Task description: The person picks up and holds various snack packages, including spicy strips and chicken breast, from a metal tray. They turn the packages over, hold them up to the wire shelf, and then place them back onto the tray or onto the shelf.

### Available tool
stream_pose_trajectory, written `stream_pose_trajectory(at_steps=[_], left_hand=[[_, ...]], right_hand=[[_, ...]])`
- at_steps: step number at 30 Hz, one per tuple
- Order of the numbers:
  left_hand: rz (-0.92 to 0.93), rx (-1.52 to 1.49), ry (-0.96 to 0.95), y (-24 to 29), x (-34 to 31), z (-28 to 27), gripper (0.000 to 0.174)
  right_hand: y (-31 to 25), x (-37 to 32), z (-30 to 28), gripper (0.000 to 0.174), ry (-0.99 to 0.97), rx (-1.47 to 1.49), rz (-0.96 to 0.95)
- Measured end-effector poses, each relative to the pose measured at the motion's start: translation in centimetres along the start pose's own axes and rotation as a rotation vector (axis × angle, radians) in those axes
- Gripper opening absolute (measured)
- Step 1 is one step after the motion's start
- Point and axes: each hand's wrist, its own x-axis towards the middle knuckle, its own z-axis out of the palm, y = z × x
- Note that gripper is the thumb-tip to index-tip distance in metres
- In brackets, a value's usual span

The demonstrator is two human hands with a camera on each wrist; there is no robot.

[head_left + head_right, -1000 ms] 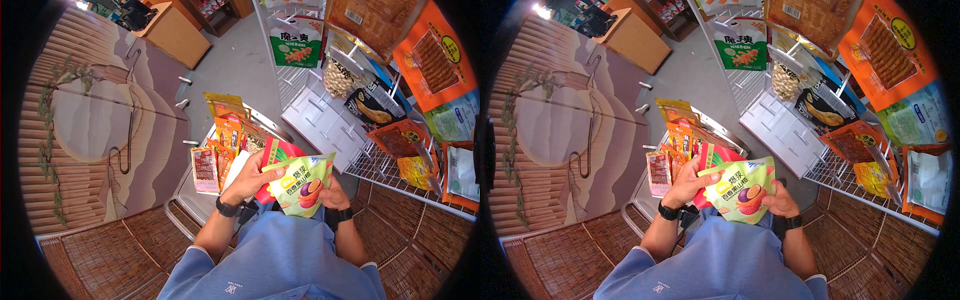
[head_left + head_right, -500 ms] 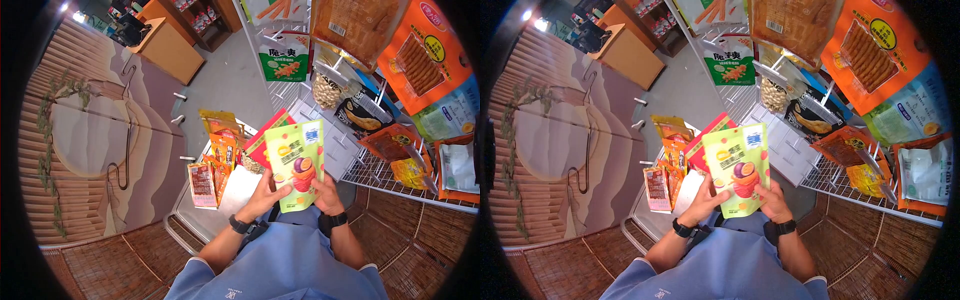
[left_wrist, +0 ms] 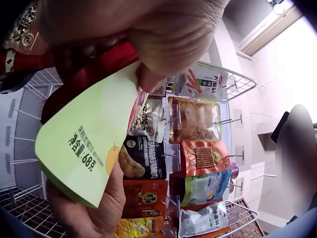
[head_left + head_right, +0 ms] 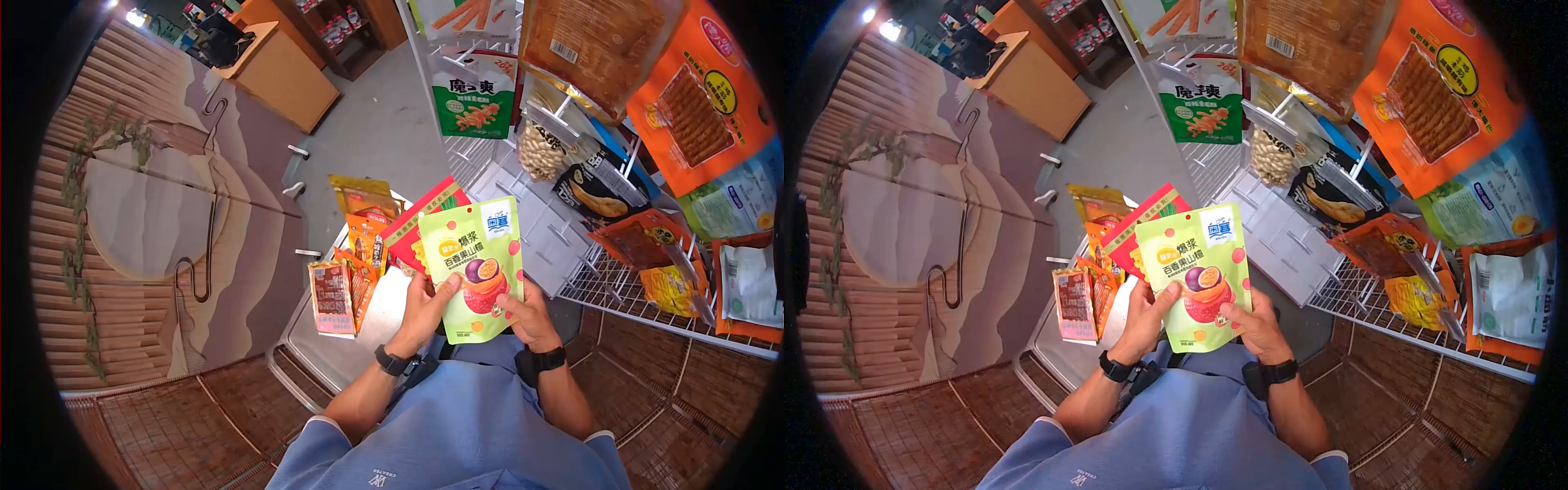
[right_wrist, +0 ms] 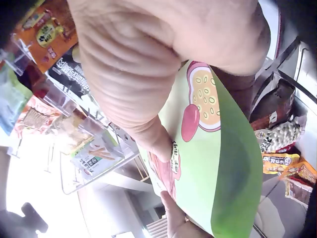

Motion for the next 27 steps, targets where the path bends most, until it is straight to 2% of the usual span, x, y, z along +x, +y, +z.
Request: stream_pose_trajectory(at_steps=[3,4,7,9,12,14,17,19,22,27], left_hand=[[0.003,-0.073,0.103,-0.6,1.1,-0.6,0.039],[0.063,-0.085,0.145,-1.0,1.3,-0.6,0.038],[0.083,-0.185,0.213,-0.8,1.5,-1.9,0.037],[0.105,-0.183,0.242,-0.5,1.2,-2.6,0.035],[0.114,-0.146,0.316,-1.3,1.0,-4.0,0.034],[0.115,-0.148,0.302,-1.1,0.4,-4.1,0.035],[0.119,-0.171,0.272,-0.9,-0.6,-3.9,0.035],[0.062,-0.171,0.27,-1.1,-1.1,-4.1,0.034],[0.078,-0.181,0.272,-1.4,-1.6,-4.1,0.032],[0.075,-0.183,0.271,-1.5,-2.3,-4.3,0.033]], right_hand=[[-0.8,0.8,-0.6,0.054,0.001,0.002,-0.041],[-0.9,0.9,-0.8,0.052,0.023,0.005,-0.068],[-1.7,1.6,-1.2,0.046,0.082,0.017,-0.116],[-2.8,2.7,-0.9,0.043,0.182,-0.013,-0.231],[-4.5,5.1,-0.4,0.04,0.217,-0.103,-0.297],[-5.6,6.7,0.8,0.039,0.268,-0.221,-0.372],[-7.1,9.2,2.5,0.036,0.311,-0.34,-0.357],[-8.2,10.6,4.6,0.032,0.311,-0.327,-0.421],[-9.3,12.7,6.1,0.029,0.273,-0.404,-0.518],[-10.5,15.7,6.5,0.026,0.267,-0.475,-0.609]])
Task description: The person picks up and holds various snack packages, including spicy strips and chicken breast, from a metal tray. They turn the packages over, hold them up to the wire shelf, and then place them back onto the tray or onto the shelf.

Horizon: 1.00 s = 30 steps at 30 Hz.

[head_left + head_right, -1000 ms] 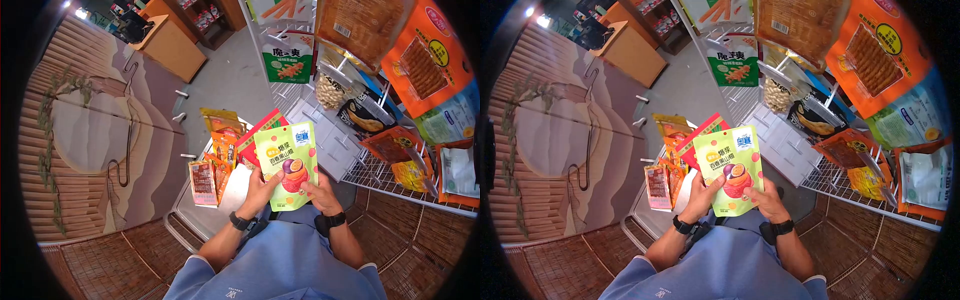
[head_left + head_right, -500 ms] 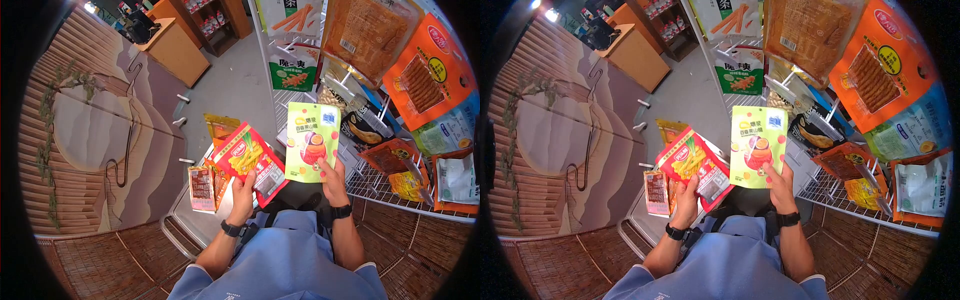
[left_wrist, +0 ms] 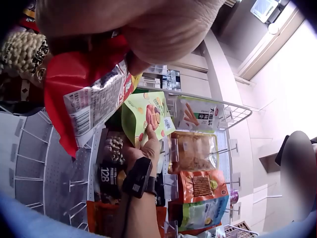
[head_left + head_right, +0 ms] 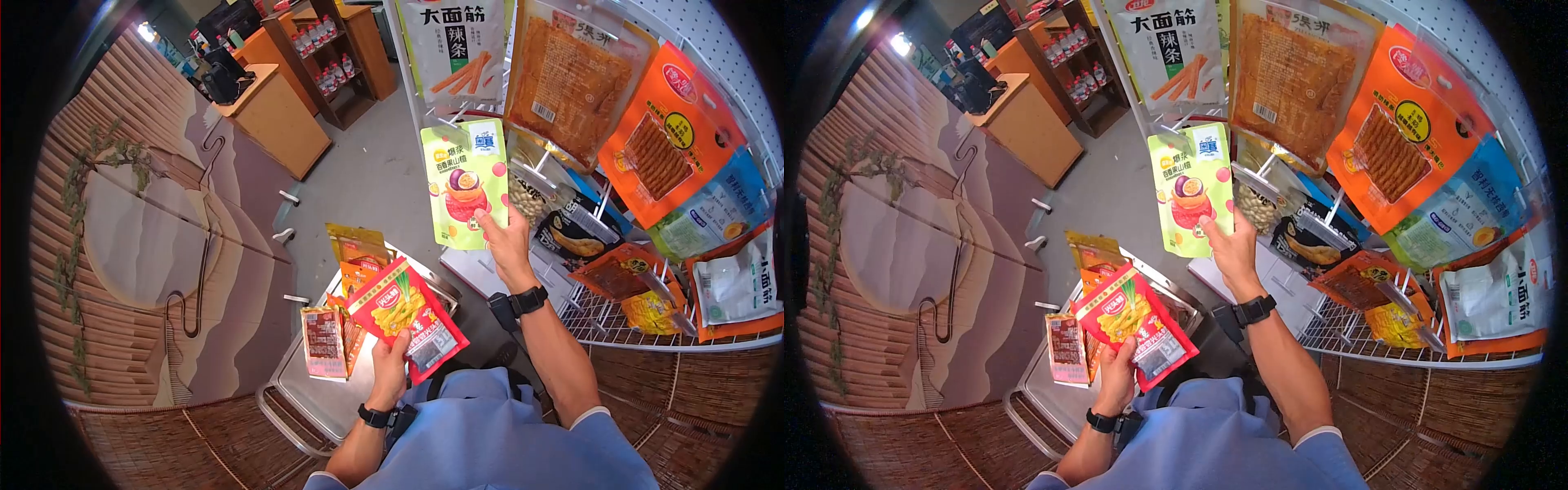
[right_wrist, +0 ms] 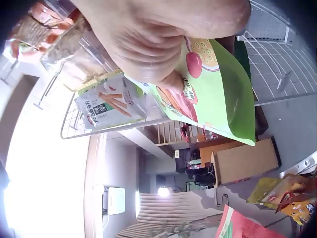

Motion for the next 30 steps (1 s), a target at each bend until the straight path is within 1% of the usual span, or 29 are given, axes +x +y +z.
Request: stream_pose_trajectory(at_steps=[3,6,8,9,11,12,14,16,21,23,24,27,29,30], left_hand=[[0.0,-0.005,0.009,-0.2,0.0,-0.5,0.034],[-0.013,-0.005,0.021,-0.3,-0.1,-0.7,0.034],[-0.021,-0.005,0.027,-0.2,-0.2,-0.7,0.034],[-0.015,-0.007,0.018,0.0,-0.3,-0.5,0.034],[-0.013,0.0,0.005,0.1,-0.4,-0.3,0.034],[-0.009,-0.007,-0.001,0.1,-0.4,-0.3,0.034],[-0.009,-0.008,-0.013,0.1,-0.3,-0.3,0.034],[-0.02,0.021,0.013,-0.1,0.0,-0.4,0.033],[-0.032,0.028,0.0,0.0,0.1,-0.1,0.033],[-0.04,0.026,-0.006,-0.2,0.3,-0.2,0.033],[-0.044,0.016,-0.014,-0.2,0.3,-0.1,0.033],[-0.053,0.01,-0.03,-0.1,0.4,0.1,0.034],[-0.056,0.013,-0.039,0.0,0.6,0.2,0.034],[-0.058,0.018,-0.039,-0.1,0.6,0.2,0.034]], right_hand=[[0.0,0.8,0.4,0.026,0.017,0.007,-0.023],[0.3,1.2,0.4,0.025,0.03,-0.057,0.007],[1.1,1.4,0.7,0.024,0.072,0.009,-0.091],[1.3,1.5,0.6,0.024,0.073,0.011,-0.09],[1.7,1.7,0.1,0.027,0.112,0.01,0.015],[1.8,1.8,0.1,0.027,0.121,0.014,0.016],[1.9,2.0,0.2,0.027,0.18,0.11,0.002],[2.4,2.1,-0.1,0.027,0.192,0.1,-0.001],[2.0,1.4,0.0,0.027,0.198,0.057,-0.014],[1.4,0.8,0.4,0.023,0.195,0.025,-0.075],[1.4,0.7,0.3,0.023,0.199,0.026,-0.075],[1.7,0.2,0.3,0.024,0.159,-0.049,-0.084],[2.0,0.0,0.3,0.024,0.127,-0.094,-0.187],[2.0,-0.2,0.4,0.024,0.129,-0.095,-0.188]])
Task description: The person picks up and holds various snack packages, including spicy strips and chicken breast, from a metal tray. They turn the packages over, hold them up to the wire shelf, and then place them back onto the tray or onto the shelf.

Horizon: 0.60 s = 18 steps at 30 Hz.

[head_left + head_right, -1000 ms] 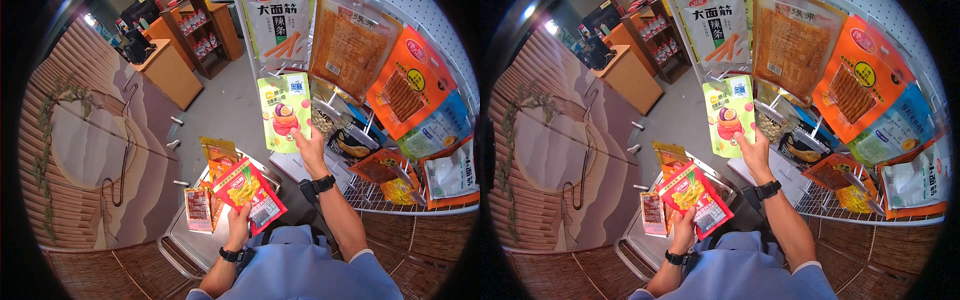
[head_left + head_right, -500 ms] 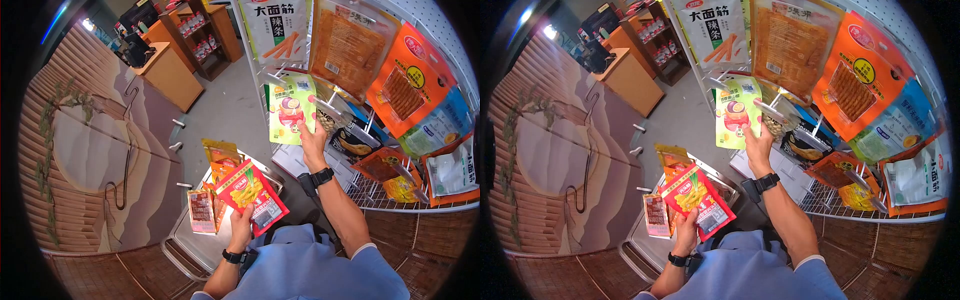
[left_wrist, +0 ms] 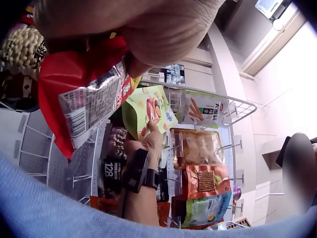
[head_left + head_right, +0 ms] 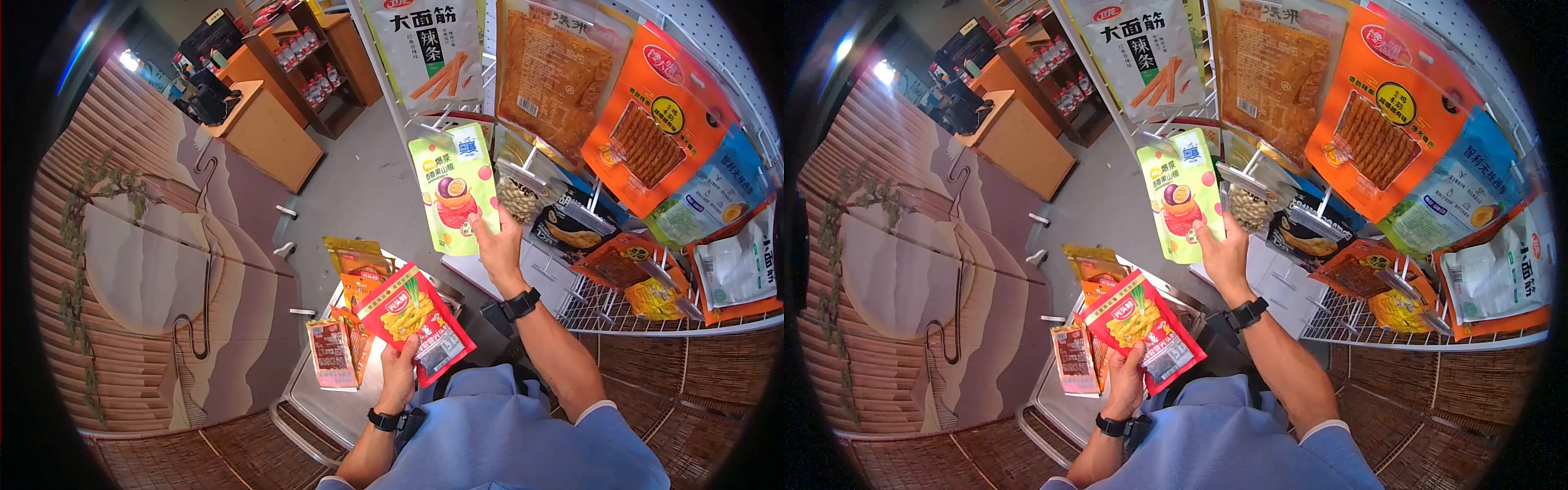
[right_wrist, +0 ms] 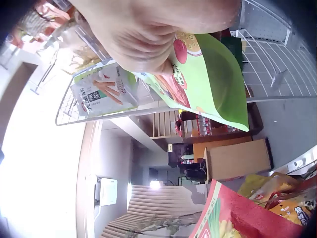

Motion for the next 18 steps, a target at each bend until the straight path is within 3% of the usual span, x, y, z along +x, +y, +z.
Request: stream_pose_trajectory(at_steps=[9,18], left_hand=[[-0.003,0.013,-0.008,-0.2,0.2,-0.1,0.032],[-0.022,-0.015,-0.017,-0.3,-0.1,-0.2,0.033]], right_hand=[[-0.4,1.1,0.2,0.023,0.025,-0.075,-0.033],[0.7,2.0,0.3,0.024,0.112,0.041,0.034]])
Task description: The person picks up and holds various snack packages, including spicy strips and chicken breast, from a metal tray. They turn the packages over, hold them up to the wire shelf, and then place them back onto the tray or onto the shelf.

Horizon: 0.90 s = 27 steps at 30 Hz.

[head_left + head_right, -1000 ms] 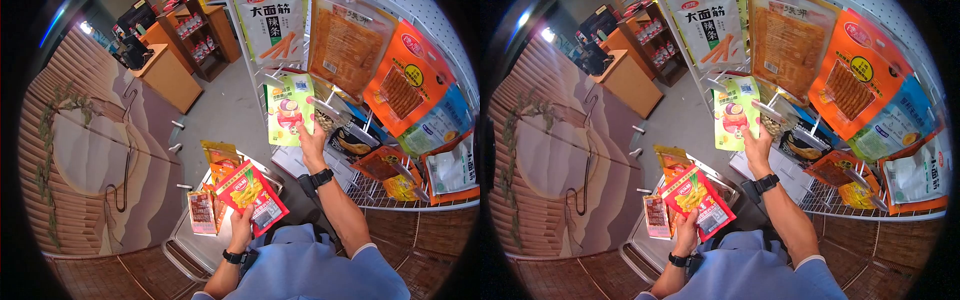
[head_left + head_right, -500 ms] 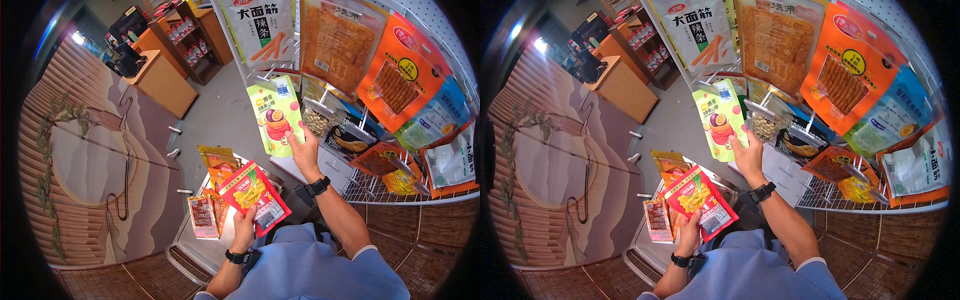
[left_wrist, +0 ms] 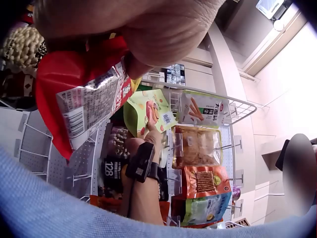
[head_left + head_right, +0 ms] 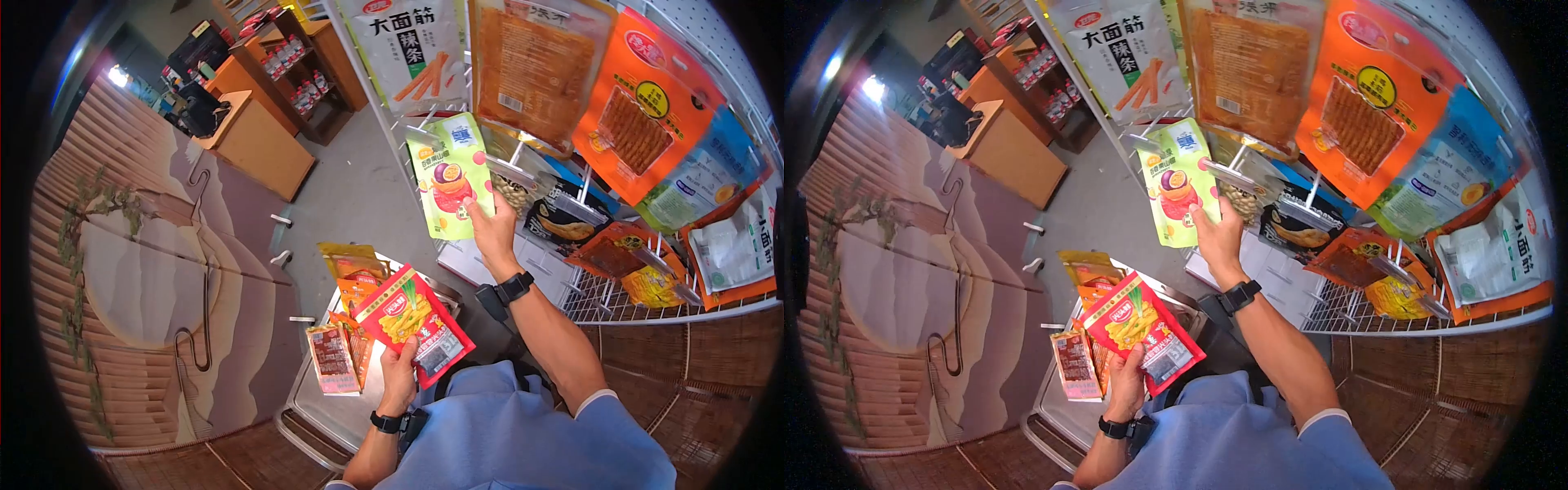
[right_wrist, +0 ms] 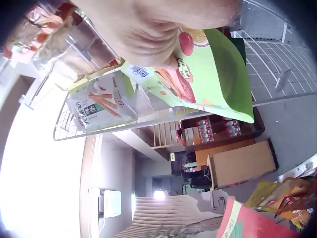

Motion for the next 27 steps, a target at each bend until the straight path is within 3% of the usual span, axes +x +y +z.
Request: stream_pose_trajectory(at_steps=[3,6,8,10,12,15,19,21,22,25,27], left_hand=[[0.008,0.0,-0.008,0.0,-0.1,0.3,0.033],[0.006,0.013,-0.012,-0.1,-0.2,0.3,0.033],[-0.001,0.025,-0.018,-0.3,-0.2,0.2,0.033],[-0.018,0.027,0.009,-0.6,-0.1,0.1,0.033],[-0.053,0.038,-0.004,-0.9,0.1,0.1,0.032],[-0.07,0.059,-0.055,-1.1,0.4,0.7,0.034],[-0.117,0.131,-0.085,-1.2,0.7,1.5,0.036],[-0.096,0.13,-0.11,-1.5,0.9,1.9,0.032],[-0.102,0.136,-0.121,-1.7,1.1,1.7,0.032],[-0.078,0.199,-0.174,-2.0,1.4,1.7,0.023],[-0.112,0.238,-0.169,-1.7,1.2,2.1,0.024]], right_hand=[[2.3,0.2,-0.9,0.033,0.05,-0.173,0.11],[5.4,-1.8,-1.8,0.038,0.125,-0.128,0.194],[5.9,-3.9,-3.2,0.041,0.076,-0.149,0.3],[5.6,-6.5,-4.2,0.04,-0.327,0.003,0.582],[4.1,-9.5,-5.1,0.043,-0.578,0.242,0.76],[3.3,-13.0,-5.6,0.045,-0.869,0.251,0.697],[2.5,-13.7,-6.4,0.038,-0.821,0.214,0.628],[1.4,-13.2,-7.3,0.034,-0.748,0.091,0.434],[1.5,-13.0,-7.7,0.034,-0.735,0.092,0.432],[1.7,-12.3,-9.7,0.027,-0.311,0.228,0.492],[1.0,-11.0,-11.5,0.028,-0.09,0.332,0.416]])
